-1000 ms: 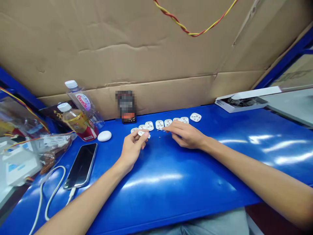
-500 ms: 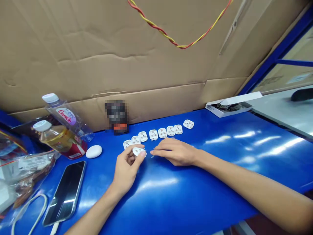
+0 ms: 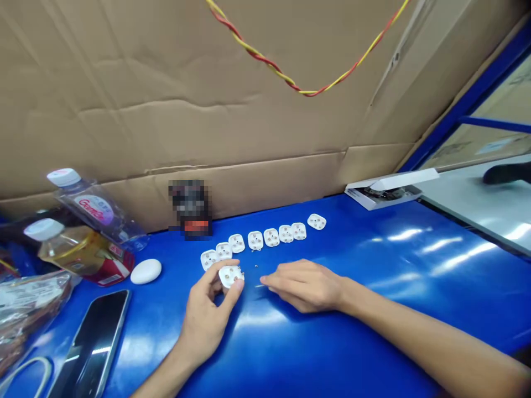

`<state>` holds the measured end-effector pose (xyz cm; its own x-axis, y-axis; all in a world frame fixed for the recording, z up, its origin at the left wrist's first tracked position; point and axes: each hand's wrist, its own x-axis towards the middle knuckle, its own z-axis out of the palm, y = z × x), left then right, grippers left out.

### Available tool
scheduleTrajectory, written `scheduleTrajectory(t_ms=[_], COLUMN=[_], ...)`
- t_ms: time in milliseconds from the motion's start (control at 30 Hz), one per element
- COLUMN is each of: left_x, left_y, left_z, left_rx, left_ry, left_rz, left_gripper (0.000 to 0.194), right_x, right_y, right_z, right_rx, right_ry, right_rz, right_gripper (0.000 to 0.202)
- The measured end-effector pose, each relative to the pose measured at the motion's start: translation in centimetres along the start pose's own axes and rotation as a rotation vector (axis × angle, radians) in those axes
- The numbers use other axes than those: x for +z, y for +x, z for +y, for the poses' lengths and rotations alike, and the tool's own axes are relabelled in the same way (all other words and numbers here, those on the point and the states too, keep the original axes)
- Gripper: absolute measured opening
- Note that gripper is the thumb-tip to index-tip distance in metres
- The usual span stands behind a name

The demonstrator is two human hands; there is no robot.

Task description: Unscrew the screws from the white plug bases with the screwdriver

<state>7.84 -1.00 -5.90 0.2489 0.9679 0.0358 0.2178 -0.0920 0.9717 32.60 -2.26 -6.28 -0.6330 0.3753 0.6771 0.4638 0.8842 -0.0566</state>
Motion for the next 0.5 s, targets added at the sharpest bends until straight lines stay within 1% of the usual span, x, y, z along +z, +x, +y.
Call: scheduleTrajectory(t_ms=[33, 100, 200, 367, 433, 500], left_x=[0.0, 0.0, -0.1, -0.6, -0.8, -0.8], left_y=[0.0, 0.1, 0.2, 0.0, -0.1, -0.2], left_z=[-0.2, -0.7, -1.3, -1.1, -0.9, -0.9], left_rx=[0.003, 0.02, 0.044, 0.038, 0.021, 0.006], left_ry=[-0.001, -0.002, 0.03, 0.053, 0.052, 0.033], left_rz=[-0.01, -0.025, -0.047, -0.07, -0.079, -0.071], left_gripper=[0.044, 0.043, 0.038, 0.037, 0.037, 0.039], right_x=[-0.3, -0.6, -0.4, 0.1, -0.1, -0.3], right_y=[-0.1, -0.2, -0.2, 0.0, 0.1, 0.2], right_z=[-0.2, -0.5, -0.8, -0.6, -0.2, 0.0], right_rx=[0.023, 0.091, 0.153, 0.287, 0.271, 0.214], right_ry=[-0.002, -0.026, -0.033, 0.013, 0.02, 0.02], right_rz=[0.009, -0.06, -0.075, -0.145, -0.133, -0.114], right_gripper=[0.025, 0.028, 0.029, 0.044, 0.045, 0.039])
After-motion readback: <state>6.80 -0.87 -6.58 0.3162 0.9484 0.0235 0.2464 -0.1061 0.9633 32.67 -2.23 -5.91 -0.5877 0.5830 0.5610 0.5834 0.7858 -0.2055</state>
